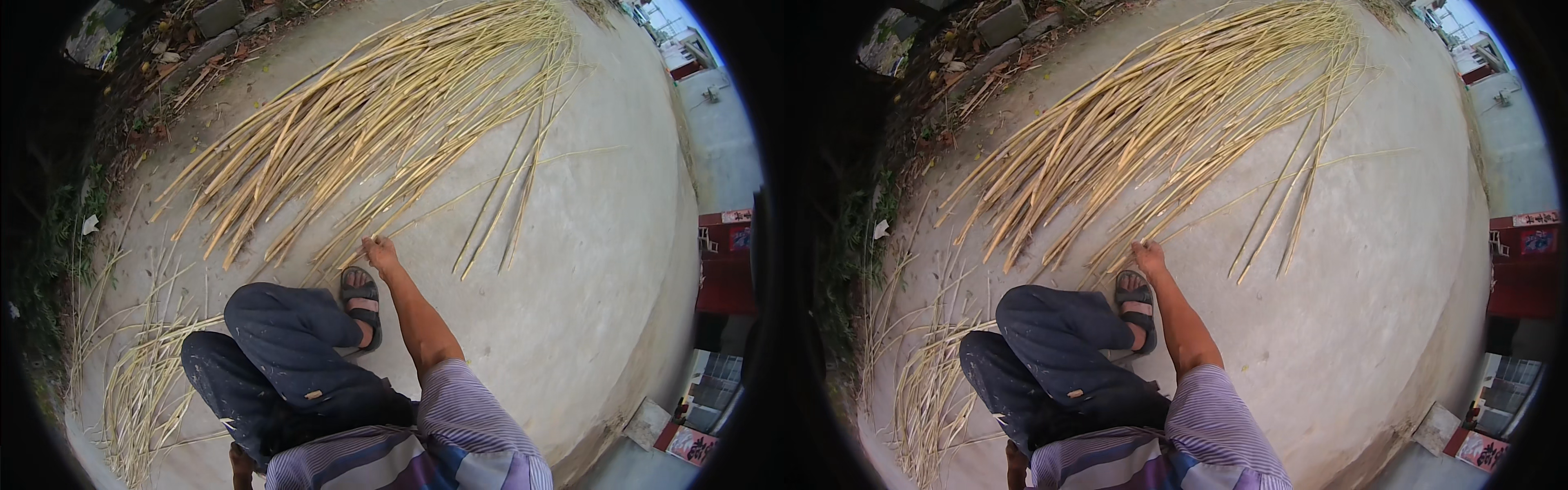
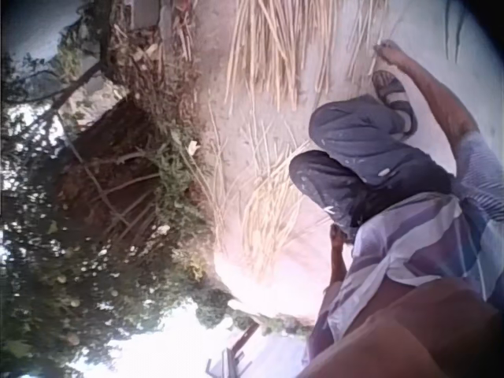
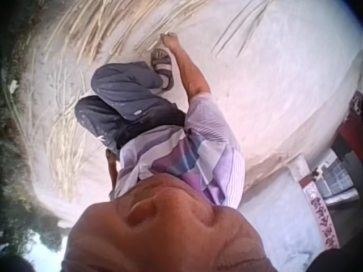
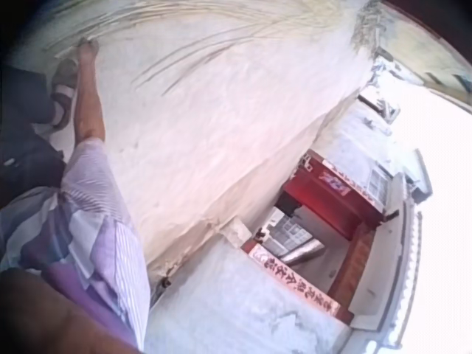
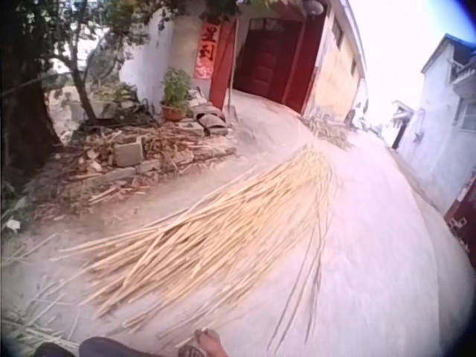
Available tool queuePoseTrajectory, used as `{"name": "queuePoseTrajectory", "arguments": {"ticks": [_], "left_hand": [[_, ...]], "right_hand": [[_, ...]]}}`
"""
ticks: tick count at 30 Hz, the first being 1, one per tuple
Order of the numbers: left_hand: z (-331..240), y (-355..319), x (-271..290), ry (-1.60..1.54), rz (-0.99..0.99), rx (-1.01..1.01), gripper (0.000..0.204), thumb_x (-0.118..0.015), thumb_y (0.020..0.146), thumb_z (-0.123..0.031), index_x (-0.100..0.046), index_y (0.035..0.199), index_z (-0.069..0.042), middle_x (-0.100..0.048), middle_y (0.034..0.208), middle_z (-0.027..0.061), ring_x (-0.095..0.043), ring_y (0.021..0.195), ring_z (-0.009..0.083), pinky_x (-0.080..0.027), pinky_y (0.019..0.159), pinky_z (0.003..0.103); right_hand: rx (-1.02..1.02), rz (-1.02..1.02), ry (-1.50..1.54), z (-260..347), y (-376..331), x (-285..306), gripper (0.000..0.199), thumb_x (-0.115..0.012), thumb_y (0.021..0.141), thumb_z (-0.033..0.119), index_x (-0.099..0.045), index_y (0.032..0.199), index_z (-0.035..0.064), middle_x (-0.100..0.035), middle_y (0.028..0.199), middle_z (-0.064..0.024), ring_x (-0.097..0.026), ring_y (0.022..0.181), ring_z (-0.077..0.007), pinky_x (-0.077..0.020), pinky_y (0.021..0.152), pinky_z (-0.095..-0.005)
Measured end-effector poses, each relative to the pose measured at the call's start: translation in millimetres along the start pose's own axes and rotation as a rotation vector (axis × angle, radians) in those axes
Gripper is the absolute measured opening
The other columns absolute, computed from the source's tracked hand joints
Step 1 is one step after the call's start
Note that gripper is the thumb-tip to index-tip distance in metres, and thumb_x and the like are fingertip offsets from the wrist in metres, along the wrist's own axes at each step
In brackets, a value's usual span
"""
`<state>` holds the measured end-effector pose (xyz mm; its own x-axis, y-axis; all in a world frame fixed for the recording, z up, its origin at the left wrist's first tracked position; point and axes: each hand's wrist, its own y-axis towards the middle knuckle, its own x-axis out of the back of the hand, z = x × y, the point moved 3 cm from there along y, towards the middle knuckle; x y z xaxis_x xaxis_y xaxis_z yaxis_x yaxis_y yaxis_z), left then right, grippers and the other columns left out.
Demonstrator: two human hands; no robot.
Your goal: The person sits on a concrete surface and uses a knife to peel the outer layer off long bamboo strips. They hold each strip with one hand and scrape it with the knife in the other, then place the finished strips into a growing pile on the ground.
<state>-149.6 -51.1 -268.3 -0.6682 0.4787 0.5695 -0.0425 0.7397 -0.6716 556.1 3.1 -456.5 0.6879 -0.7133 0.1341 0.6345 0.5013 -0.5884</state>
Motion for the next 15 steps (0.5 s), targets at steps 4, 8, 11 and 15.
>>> {"name": "queuePoseTrajectory", "arguments": {"ticks": [4, 8, 11, 15], "left_hand": [[-16.2, 4.2, 12.6, 0.109, -0.076, -0.037, 0.02, -0.064, 0.082, -0.013, -0.056, 0.091, 0.003, -0.064, 0.083, 0.0114, -0.059, 0.076, 0.0194, -0.049, 0.068, 0.034], [-7.0, 8.0, 32.7, 0.233, -0.054, -0.016, 0.02, -0.064, 0.081, -0.013, -0.057, 0.091, 0.003, -0.065, 0.083, 0.0149, -0.062, 0.073, 0.0245, -0.051, 0.067, 0.036], [-65.5, -33.3, 29.8, 0.32, -0.063, -0.025, 0.022, -0.067, 0.08, -0.014, -0.055, 0.089, 0.003, -0.065, 0.079, 0.0139, -0.062, 0.068, 0.0237, -0.05, 0.062, 0.036], [-26.7, -21.7, 76.6, 0.224, -0.048, 0.056, 0.022, -0.07, 0.079, -0.011, -0.052, 0.082, 0.001, -0.063, 0.068, 0.0076, -0.059, 0.055, 0.0144, -0.05, 0.051, 0.03]], "right_hand": [[0.38, -0.418, -0.407, -15.7, 4.5, 61.5, 0.036, -0.061, 0.09, 0.034, -0.064, 0.099, -0.0009, -0.067, 0.081, -0.0215, -0.066, 0.08, -0.0383, -0.0515, 0.073, -0.0435], [0.379, -0.831, -0.734, -14.1, -31.9, 172.6, 0.043, -0.071, 0.079, 0.021, -0.06, 0.112, -0.0037, -0.065, 0.103, -0.023, -0.063, 0.095, -0.0396, -0.0491, 0.082, -0.0476], [0.07, -0.868, -0.906, -6.0, -53.0, 244.2, 0.059, -0.071, 0.079, 0.025, -0.05, 0.129, 0.0011, -0.059, 0.122, -0.0183, -0.053, 0.113, -0.038, -0.041, 0.091, -0.0514], [-0.14, -1.0, -0.963, -45.2, -53.8, 331.8, 0.07, -0.077, 0.075, 0.033, -0.048, 0.13, 0.0014, -0.057, 0.124, -0.0171, -0.054, 0.114, -0.0383, -0.0424, 0.09, -0.0544]]}}
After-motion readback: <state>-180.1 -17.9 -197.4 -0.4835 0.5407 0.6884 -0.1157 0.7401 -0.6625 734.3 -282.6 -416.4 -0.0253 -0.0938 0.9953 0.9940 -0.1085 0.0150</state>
